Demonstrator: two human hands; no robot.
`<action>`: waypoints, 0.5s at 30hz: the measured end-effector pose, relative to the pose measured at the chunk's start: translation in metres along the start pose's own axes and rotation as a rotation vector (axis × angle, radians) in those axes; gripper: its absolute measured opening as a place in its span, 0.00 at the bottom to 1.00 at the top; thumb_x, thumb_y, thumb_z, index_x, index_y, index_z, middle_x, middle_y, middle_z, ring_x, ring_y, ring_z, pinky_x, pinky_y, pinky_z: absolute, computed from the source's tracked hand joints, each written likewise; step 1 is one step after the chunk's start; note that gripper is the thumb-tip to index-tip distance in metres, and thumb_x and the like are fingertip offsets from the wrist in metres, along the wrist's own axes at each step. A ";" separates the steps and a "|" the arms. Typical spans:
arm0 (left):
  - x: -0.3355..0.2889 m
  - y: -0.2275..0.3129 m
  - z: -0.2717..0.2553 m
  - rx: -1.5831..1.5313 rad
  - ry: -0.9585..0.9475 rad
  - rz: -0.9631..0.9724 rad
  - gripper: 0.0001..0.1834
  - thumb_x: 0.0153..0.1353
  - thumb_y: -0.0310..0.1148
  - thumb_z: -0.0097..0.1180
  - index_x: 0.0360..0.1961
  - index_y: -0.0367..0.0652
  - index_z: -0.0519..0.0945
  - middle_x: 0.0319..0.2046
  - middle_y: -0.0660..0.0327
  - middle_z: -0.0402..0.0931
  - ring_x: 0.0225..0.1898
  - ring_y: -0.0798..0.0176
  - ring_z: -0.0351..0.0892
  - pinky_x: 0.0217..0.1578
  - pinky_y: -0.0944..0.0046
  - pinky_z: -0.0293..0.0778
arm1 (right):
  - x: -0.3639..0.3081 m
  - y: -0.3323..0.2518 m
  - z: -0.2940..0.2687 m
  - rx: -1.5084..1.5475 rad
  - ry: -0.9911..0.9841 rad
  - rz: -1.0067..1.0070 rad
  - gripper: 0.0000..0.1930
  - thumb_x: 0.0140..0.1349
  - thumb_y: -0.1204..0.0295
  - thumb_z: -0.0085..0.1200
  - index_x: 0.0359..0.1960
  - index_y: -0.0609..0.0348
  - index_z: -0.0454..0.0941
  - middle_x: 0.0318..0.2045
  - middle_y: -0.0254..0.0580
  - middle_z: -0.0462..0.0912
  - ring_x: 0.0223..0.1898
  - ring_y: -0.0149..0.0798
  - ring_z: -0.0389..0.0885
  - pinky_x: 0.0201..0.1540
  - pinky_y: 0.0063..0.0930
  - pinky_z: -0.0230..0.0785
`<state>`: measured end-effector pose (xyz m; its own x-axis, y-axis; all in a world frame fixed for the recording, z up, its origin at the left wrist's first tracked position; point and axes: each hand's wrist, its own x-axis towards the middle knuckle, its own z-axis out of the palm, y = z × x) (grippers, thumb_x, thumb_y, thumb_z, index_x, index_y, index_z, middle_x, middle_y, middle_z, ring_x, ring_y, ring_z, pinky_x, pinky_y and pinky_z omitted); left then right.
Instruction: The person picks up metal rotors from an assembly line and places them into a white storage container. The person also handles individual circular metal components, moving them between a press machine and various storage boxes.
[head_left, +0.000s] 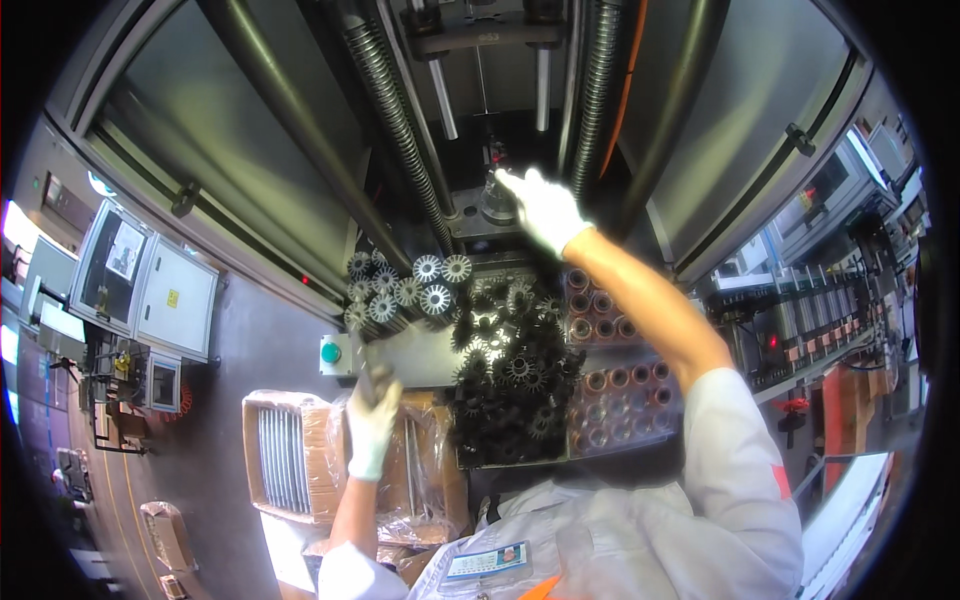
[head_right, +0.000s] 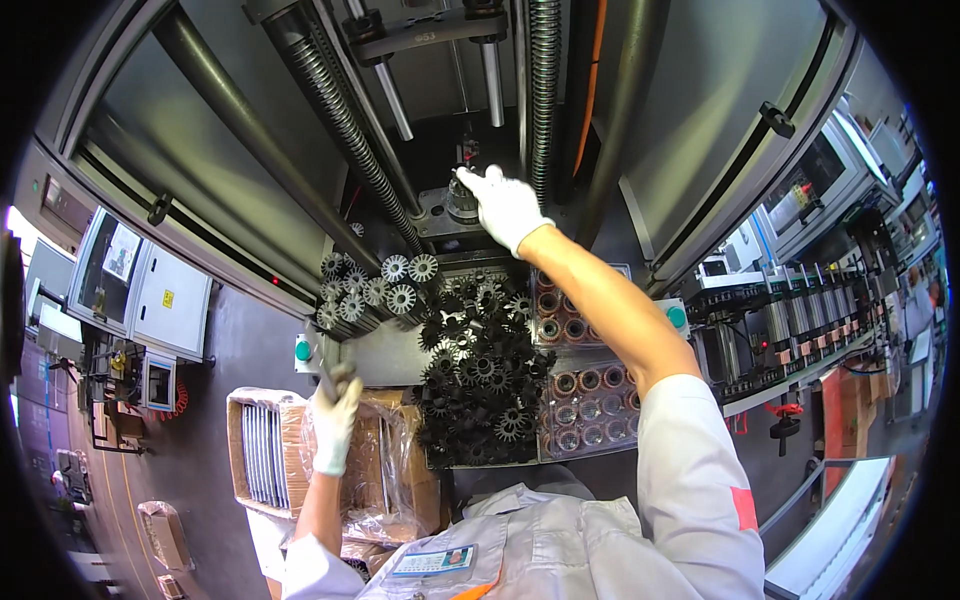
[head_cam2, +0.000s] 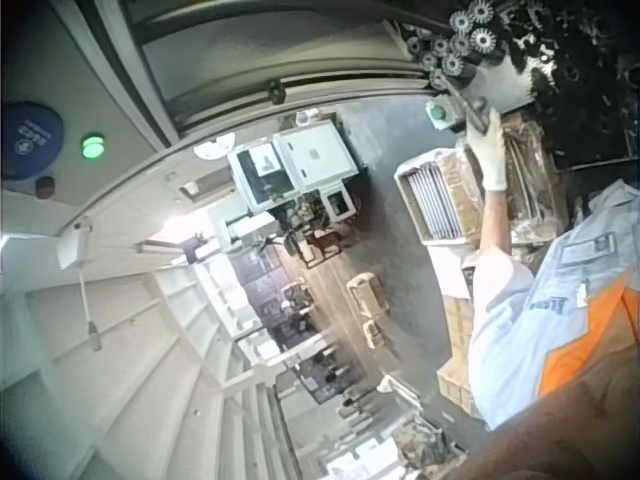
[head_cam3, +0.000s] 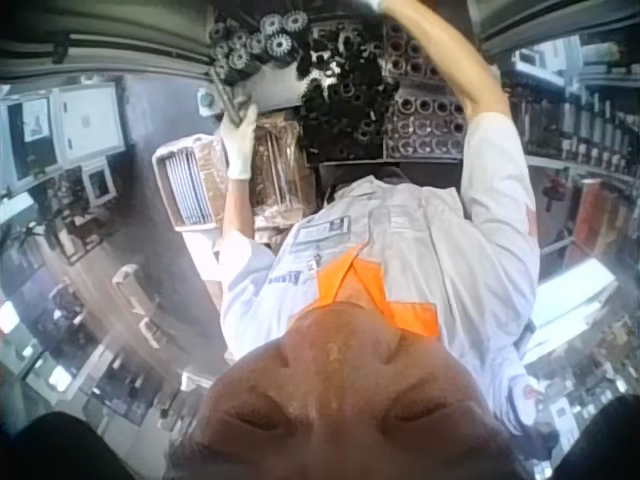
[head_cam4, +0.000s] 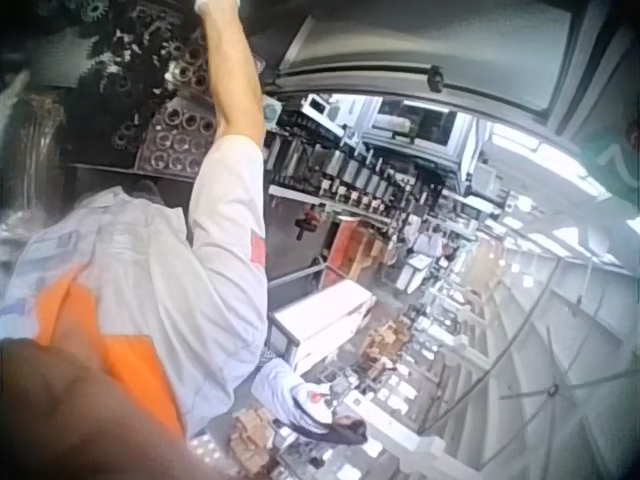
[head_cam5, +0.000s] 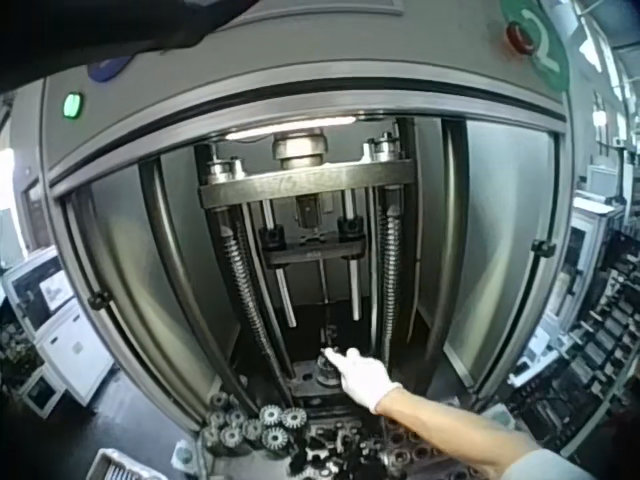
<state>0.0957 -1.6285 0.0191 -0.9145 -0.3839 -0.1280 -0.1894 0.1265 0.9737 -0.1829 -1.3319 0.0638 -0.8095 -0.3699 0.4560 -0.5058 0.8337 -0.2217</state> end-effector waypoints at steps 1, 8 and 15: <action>0.015 0.011 0.019 -0.028 -0.073 0.014 0.18 0.64 0.29 0.64 0.54 0.37 0.79 0.23 0.77 0.72 0.20 0.82 0.62 0.20 0.79 0.55 | -0.007 0.003 0.002 -0.009 -0.020 -0.040 0.25 0.66 0.76 0.42 0.65 0.44 0.72 0.41 0.53 0.77 0.34 0.52 0.84 0.40 0.44 0.77; 0.100 0.104 0.156 -0.193 -0.320 0.217 0.16 0.69 0.33 0.58 0.54 0.37 0.79 0.21 0.78 0.65 0.15 0.83 0.56 0.15 0.76 0.50 | -0.020 -0.002 -0.044 0.129 -0.001 0.008 0.26 0.68 0.69 0.46 0.69 0.43 0.67 0.39 0.49 0.77 0.35 0.53 0.82 0.42 0.46 0.77; 0.170 0.183 0.234 -0.260 -0.309 0.393 0.18 0.71 0.38 0.57 0.56 0.39 0.78 0.18 0.77 0.64 0.13 0.81 0.55 0.13 0.75 0.54 | -0.192 0.053 -0.111 0.212 -0.213 0.106 0.20 0.68 0.67 0.51 0.62 0.46 0.74 0.42 0.48 0.77 0.38 0.55 0.81 0.41 0.48 0.76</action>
<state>-0.1778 -1.4568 0.1311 -0.9681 -0.0624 0.2428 0.2455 -0.0390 0.9686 -0.0213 -1.1708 0.0605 -0.8938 -0.3821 0.2347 -0.4482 0.7761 -0.4436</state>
